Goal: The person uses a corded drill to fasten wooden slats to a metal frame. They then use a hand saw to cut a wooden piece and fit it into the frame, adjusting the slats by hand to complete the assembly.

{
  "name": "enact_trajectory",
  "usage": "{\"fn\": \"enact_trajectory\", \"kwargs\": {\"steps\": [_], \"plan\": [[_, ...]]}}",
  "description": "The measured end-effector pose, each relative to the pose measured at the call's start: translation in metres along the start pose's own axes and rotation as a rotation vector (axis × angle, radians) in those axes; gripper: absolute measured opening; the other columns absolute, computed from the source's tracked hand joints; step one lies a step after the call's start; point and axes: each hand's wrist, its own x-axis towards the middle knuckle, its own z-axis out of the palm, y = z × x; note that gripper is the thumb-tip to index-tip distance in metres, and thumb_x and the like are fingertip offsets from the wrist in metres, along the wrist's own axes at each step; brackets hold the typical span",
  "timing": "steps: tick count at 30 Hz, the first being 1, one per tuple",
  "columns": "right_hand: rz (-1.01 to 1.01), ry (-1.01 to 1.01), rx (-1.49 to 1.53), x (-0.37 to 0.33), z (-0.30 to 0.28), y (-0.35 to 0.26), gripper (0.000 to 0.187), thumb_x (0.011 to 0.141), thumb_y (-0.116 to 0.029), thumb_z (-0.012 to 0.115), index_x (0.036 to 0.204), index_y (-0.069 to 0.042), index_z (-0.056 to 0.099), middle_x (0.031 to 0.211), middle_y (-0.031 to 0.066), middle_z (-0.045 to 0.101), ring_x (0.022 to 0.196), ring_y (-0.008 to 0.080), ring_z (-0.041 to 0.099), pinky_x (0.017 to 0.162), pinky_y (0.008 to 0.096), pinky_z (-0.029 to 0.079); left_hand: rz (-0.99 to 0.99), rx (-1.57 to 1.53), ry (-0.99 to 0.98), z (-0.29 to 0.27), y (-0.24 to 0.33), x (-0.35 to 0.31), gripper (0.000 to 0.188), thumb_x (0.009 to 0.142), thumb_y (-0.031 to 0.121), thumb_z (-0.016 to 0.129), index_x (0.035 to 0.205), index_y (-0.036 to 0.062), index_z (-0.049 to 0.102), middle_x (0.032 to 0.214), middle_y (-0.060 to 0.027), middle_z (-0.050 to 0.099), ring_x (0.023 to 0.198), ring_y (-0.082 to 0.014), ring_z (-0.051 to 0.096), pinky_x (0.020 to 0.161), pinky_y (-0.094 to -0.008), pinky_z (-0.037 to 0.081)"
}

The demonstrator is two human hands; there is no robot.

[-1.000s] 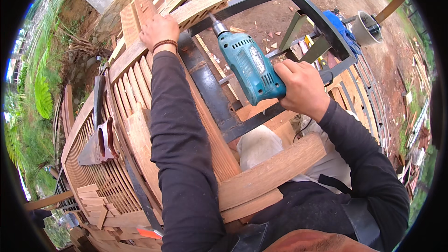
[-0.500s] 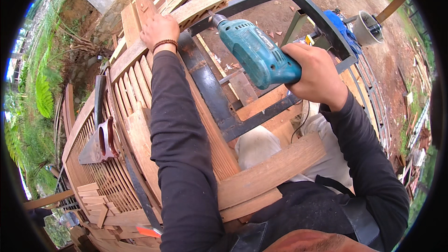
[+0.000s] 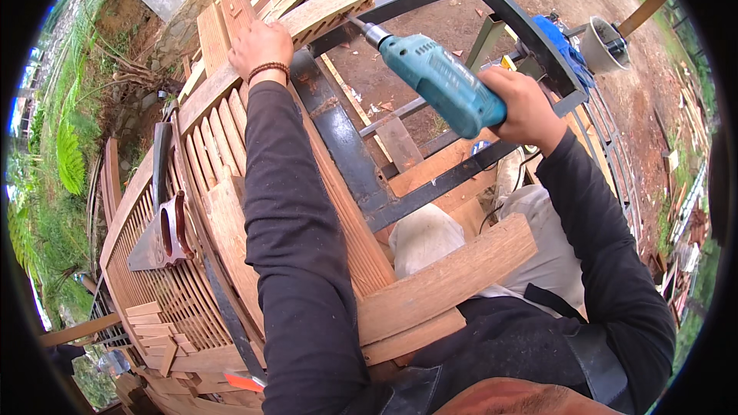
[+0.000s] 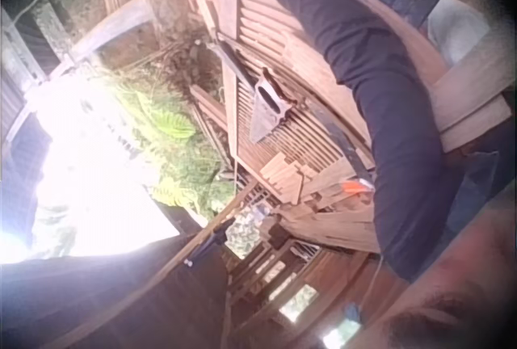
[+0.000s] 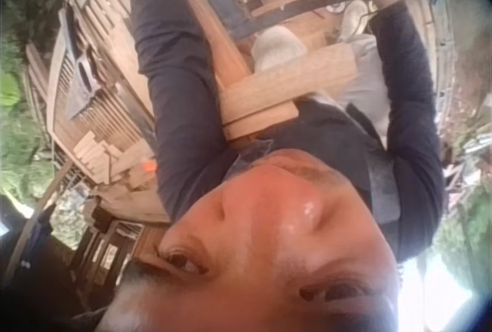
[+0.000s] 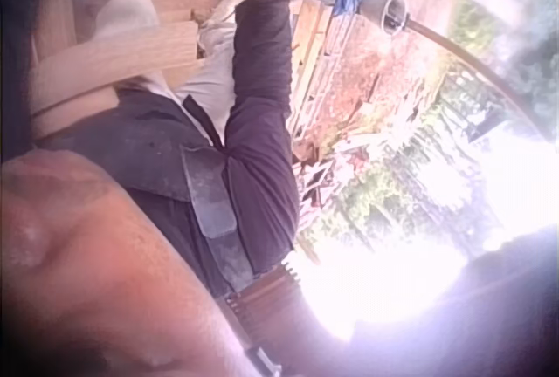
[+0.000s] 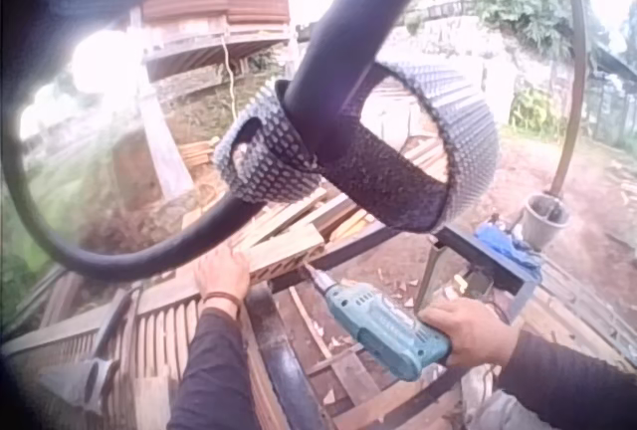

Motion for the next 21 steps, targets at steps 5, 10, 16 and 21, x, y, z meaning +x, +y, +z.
{"fn": "enact_trajectory", "kwargs": {"steps": [5, 10, 16, 21], "plan": [[-0.025, 0.034, -0.161, -0.010, 0.028, -0.031, 0.043, 0.067, -0.009, 0.077, 0.108, -0.007, 0.063, 0.097, 0.0101, 0.067, 0.085, 0.0349, 0.069, 0.075, 0.0437, 0.055, -0.005, 0.009, 0.000, 0.002, -0.001, -0.001, 0.054, 0.101, 0.045, 0.046, 0.129, 0.0067, 0.071, 0.135, -0.0195, 0.068, 0.127, -0.0389, 0.061, 0.109, -0.0505, 0.044], [0.102, 0.017, -0.041, -0.004, 0.023, -0.061, 0.041, 0.067, -0.008, 0.077, 0.106, -0.007, 0.063, 0.096, 0.0120, 0.068, 0.084, 0.0370, 0.070, 0.073, 0.0453, 0.056, -0.013, 0.008, -0.021, -0.001, 0.000, -0.001, 0.054, 0.102, 0.046, 0.045, 0.130, 0.0069, 0.071, 0.137, -0.0196, 0.066, 0.130, -0.0383, 0.059, 0.110, -0.0508, 0.043], [0.139, 0.034, -0.076, 0.005, 0.014, -0.086, 0.035, 0.068, -0.010, 0.077, 0.099, -0.006, 0.060, 0.090, 0.0129, 0.066, 0.080, 0.0383, 0.069, 0.071, 0.0458, 0.056, -0.006, -0.007, 0.019, -0.001, 0.002, -0.003, 0.054, 0.101, 0.044, 0.047, 0.128, 0.0048, 0.071, 0.135, -0.0203, 0.068, 0.127, -0.0389, 0.061, 0.109, -0.0500, 0.045], [0.123, 0.019, -0.128, 0.010, 0.009, -0.095, 0.035, 0.067, -0.010, 0.077, 0.098, -0.005, 0.060, 0.088, 0.0123, 0.065, 0.078, 0.0373, 0.069, 0.069, 0.0463, 0.056, -0.012, 0.010, 0.033, 0.000, 0.004, -0.003, 0.054, 0.101, 0.044, 0.047, 0.127, 0.0040, 0.072, 0.134, -0.0204, 0.068, 0.126, -0.0388, 0.062, 0.108, -0.0498, 0.046]]}}
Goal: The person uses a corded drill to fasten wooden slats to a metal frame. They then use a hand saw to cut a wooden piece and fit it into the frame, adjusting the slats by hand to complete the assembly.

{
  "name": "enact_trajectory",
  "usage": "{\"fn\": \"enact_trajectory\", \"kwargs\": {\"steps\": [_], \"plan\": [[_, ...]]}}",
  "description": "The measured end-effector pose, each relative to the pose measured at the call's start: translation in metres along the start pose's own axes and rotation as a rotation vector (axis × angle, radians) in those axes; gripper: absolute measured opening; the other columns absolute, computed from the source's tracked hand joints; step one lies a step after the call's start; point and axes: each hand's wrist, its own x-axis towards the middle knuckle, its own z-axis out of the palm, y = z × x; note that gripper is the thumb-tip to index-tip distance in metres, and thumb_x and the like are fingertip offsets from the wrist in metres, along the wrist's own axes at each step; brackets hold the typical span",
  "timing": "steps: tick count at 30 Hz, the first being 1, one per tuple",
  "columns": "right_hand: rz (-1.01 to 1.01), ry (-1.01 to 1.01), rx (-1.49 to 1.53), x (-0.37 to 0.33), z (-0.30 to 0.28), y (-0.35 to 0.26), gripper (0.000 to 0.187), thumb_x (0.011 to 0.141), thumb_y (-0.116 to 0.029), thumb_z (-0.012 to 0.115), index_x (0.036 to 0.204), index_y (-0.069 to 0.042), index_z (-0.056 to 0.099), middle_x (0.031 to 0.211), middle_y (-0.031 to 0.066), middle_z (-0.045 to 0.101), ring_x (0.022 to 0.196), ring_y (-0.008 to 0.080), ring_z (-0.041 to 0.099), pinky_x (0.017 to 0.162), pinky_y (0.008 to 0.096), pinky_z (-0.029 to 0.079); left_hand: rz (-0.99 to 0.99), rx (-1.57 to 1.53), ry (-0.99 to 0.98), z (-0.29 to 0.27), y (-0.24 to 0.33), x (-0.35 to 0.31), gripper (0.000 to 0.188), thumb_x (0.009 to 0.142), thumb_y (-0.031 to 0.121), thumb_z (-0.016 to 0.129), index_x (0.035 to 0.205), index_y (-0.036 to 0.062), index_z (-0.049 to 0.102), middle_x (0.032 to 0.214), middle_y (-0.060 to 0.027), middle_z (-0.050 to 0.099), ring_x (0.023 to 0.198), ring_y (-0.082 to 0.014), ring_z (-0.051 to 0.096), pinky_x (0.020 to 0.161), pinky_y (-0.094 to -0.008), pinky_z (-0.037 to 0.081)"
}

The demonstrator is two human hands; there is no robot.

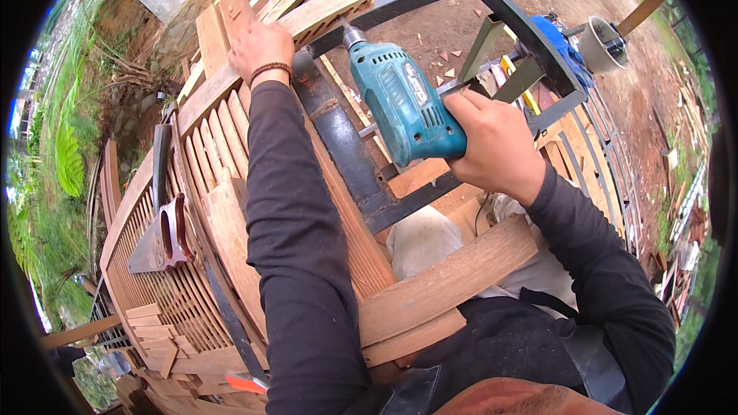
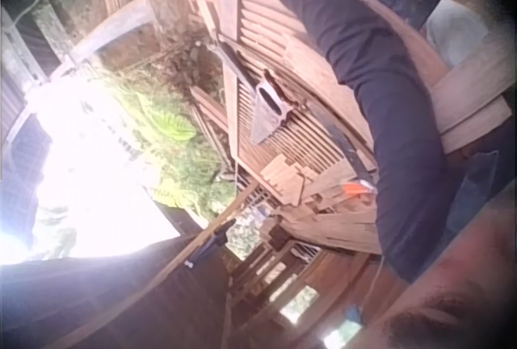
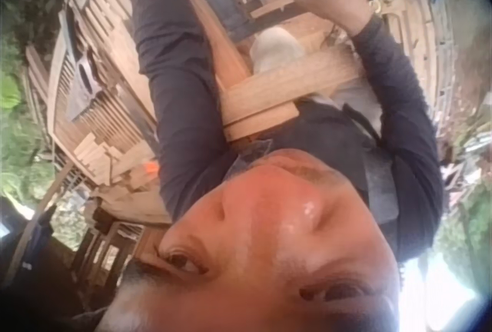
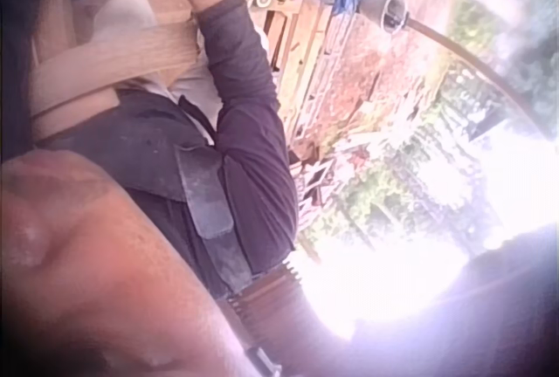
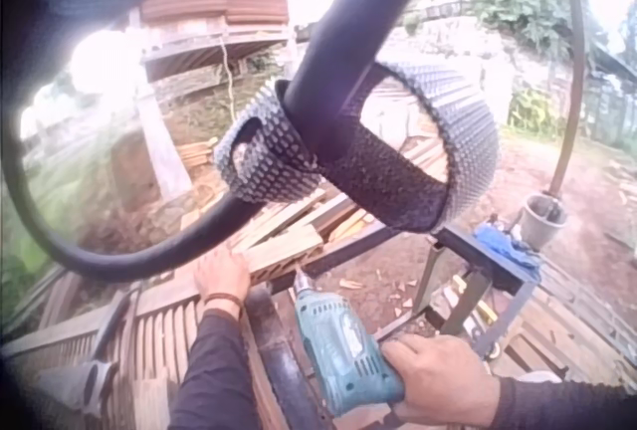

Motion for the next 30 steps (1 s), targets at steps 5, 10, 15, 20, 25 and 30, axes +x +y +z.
{"fn": "enact_trajectory", "kwargs": {"steps": [5, 10, 15, 20, 25, 30], "plan": [[0.001, -0.010, -0.014, 0.003, -0.006, -0.006, 0.035, 0.067, -0.011, 0.077, 0.098, -0.006, 0.061, 0.088, 0.0124, 0.065, 0.079, 0.0374, 0.070, 0.070, 0.0465, 0.057, -0.012, -0.007, 0.003, 0.002, -0.001, -0.001, 0.053, 0.100, 0.044, 0.049, 0.125, 0.0041, 0.072, 0.134, -0.0194, 0.068, 0.128, -0.0371, 0.061, 0.110, -0.0494, 0.043], [0.028, -0.008, 0.045, 0.008, -0.019, 0.009, 0.033, 0.068, -0.009, 0.075, 0.099, -0.006, 0.064, 0.090, 0.0143, 0.067, 0.082, 0.0392, 0.070, 0.072, 0.0465, 0.056, -0.027, -0.035, -0.021, -0.001, 0.001, -0.001, 0.049, 0.099, 0.041, 0.052, 0.123, 0.0039, 0.073, 0.135, -0.0185, 0.067, 0.131, -0.0341, 0.059, 0.113, -0.0491, 0.039], [-0.023, -0.014, 0.242, 0.018, -0.033, 0.057, 0.035, 0.068, -0.004, 0.076, 0.103, -0.003, 0.070, 0.089, 0.0193, 0.070, 0.087, 0.0425, 0.068, 0.076, 0.0456, 0.055, 0.013, -0.013, -0.009, 0.001, -0.006, 0.002, 0.051, 0.100, 0.044, 0.050, 0.125, 0.0050, 0.073, 0.132, -0.0193, 0.069, 0.126, -0.0384, 0.062, 0.109, -0.0498, 0.045], [-0.148, 0.020, 0.212, 0.009, -0.008, 0.098, 0.044, 0.069, -0.006, 0.079, 0.111, -0.004, 0.066, 0.099, 0.0167, 0.070, 0.092, 0.0411, 0.068, 0.078, 0.0461, 0.055, -0.007, -0.039, -0.032, -0.002, -0.004, 0.000, 0.051, 0.100, 0.042, 0.051, 0.123, 0.0033, 0.073, 0.134, -0.0192, 0.068, 0.130, -0.0355, 0.059, 0.113, -0.0490, 0.039], [-0.149, 0.012, -0.028, -0.009, 0.023, 0.096, 0.038, 0.070, -0.010, 0.075, 0.106, -0.009, 0.063, 0.096, 0.0099, 0.066, 0.086, 0.0349, 0.068, 0.074, 0.0444, 0.053, -0.003, -0.047, -0.039, -0.004, 0.002, -0.001, 0.051, 0.100, 0.043, 0.050, 0.124, 0.0035, 0.073, 0.134, -0.0195, 0.068, 0.131, -0.0357, 0.058, 0.113, -0.0489, 0.040], [-0.118, -0.001, -0.044, -0.016, 0.030, 0.037, 0.041, 0.066, -0.008, 0.076, 0.104, -0.007, 0.061, 0.094, 0.0104, 0.066, 0.086, 0.0326, 0.069, 0.076, 0.0425, 0.053, -0.019, -0.051, -0.045, -0.006, -0.001, -0.002, 0.050, 0.100, 0.041, 0.050, 0.125, 0.0040, 0.073, 0.136, -0.0192, 0.067, 0.132, -0.0353, 0.057, 0.114, -0.0487, 0.040]]}}
